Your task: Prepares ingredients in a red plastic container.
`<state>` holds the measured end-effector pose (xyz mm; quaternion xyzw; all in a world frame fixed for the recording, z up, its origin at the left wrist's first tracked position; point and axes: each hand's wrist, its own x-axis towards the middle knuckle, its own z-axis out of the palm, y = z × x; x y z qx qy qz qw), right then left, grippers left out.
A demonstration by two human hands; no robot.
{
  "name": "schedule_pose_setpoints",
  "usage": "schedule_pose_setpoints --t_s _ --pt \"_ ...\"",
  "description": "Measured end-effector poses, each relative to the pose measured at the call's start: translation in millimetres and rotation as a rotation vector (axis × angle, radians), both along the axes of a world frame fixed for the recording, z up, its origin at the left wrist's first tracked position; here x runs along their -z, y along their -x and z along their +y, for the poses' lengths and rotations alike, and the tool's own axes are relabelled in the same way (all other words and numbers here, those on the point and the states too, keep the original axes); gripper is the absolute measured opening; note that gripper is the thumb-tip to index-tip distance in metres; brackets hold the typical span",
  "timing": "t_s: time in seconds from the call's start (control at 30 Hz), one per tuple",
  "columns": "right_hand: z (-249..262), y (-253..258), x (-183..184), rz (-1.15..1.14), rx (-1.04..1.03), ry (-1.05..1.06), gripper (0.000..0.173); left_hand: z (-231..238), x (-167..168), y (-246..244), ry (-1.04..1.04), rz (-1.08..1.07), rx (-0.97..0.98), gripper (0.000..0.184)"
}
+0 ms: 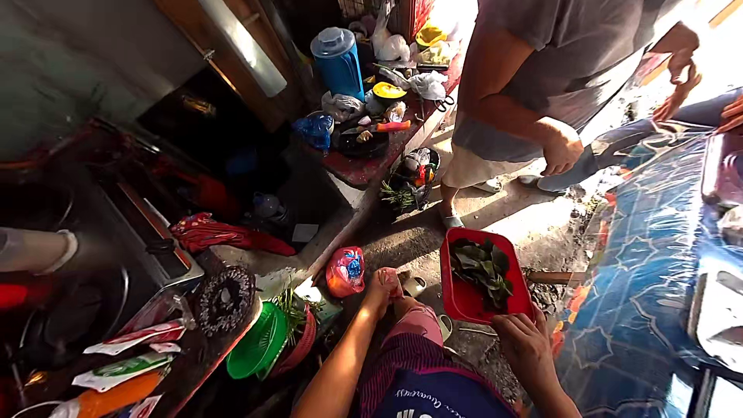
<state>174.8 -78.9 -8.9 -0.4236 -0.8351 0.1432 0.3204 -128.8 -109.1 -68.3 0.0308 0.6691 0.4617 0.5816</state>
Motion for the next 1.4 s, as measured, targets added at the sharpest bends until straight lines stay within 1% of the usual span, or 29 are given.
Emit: schedule_pose_setpoints --t_s 0.1,0.2,0.23,0.3,0.33,0.4,0.5,0.63,0.77,0.9,1.0,1.07,1.17,1.27,1.33,1.4 --pt "-7.2 -4.5 1.8 -0.002 0.019 -0.004 0.031 -2.9 6.6 13.2 0.012 0.007 -0.085 0.064" --pt "-9.9 -10.8 1.7 -0.012 0.038 -0.012 0.032 6.3 4.2 31.4 -0.019 -0.025 -0.165 0.071" --pt "-9.7 -12.2 0.3 -0.022 0.047 -0.01 0.032 12.1 1.8 37.8 -0.028 -0.018 -0.187 0.066" --pt "-6.3 -12.9 -1.0 -0.044 0.064 -0.009 0.03 25.2 -3.3 52.3 -0.076 0.016 -0.219 0.042" --pt "-3.7 -11.5 -0.6 -0.049 0.072 -0.01 0.031 30.7 -5.6 61.8 -0.136 0.039 -0.207 0.035" --pt "2.0 -3.3 -1.0 -0.053 0.087 -0.013 0.032 43.4 -6.6 84.5 -0.252 0.081 -0.198 0.038" --pt "14.0 19.6 -2.4 -0.046 0.115 -0.027 0.033 69.9 -7.0 124.7 -0.331 0.097 -0.24 0.035" --pt "33.2 61.9 -2.8 0.005 0.122 -0.026 0.034 103.7 -34.3 178.5 -0.252 0.088 -0.303 0.04" --pt "53.9 106.7 -6.3 0.016 0.117 -0.048 0.033 139.2 -43.4 237.9 -0.239 0.173 -0.319 0.044" --pt "67.2 142.7 -7.4 0.062 0.131 -0.045 0.032 180.4 -54.4 298.5 -0.254 0.249 -0.432 0.042" --pt "73.3 164.0 -8.5 0.066 0.154 -0.038 0.029 212.2 -58.5 348.8 -0.249 0.336 -0.474 0.041" --pt "74.9 177.5 -10.1 0.068 0.186 -0.034 0.029 232.9 -59.9 376.9 -0.206 0.46 -0.434 0.042" --pt "75.2 192.1 -11.1 0.075 0.216 -0.009 0.027 256.3 -59.1 413.8 -0.145 0.703 -0.29 0.057" --pt "75.2 201.4 -13.3 0.058 0.25 -0.004 0.027 274.4 -56.3 444.2 -0.001 0.92 -0.235 0.071" --pt "74.7 207.3 -17.6 0.033 0.276 0.005 0.027 284.1 -56.1 459.5 0.107 1.029 -0.192 0.067" --pt "75.6 212.5 -19.9 0.019 0.292 0.008 0.027 292.5 -58.8 465.9 0.141 1.07 -0.127 0.061"
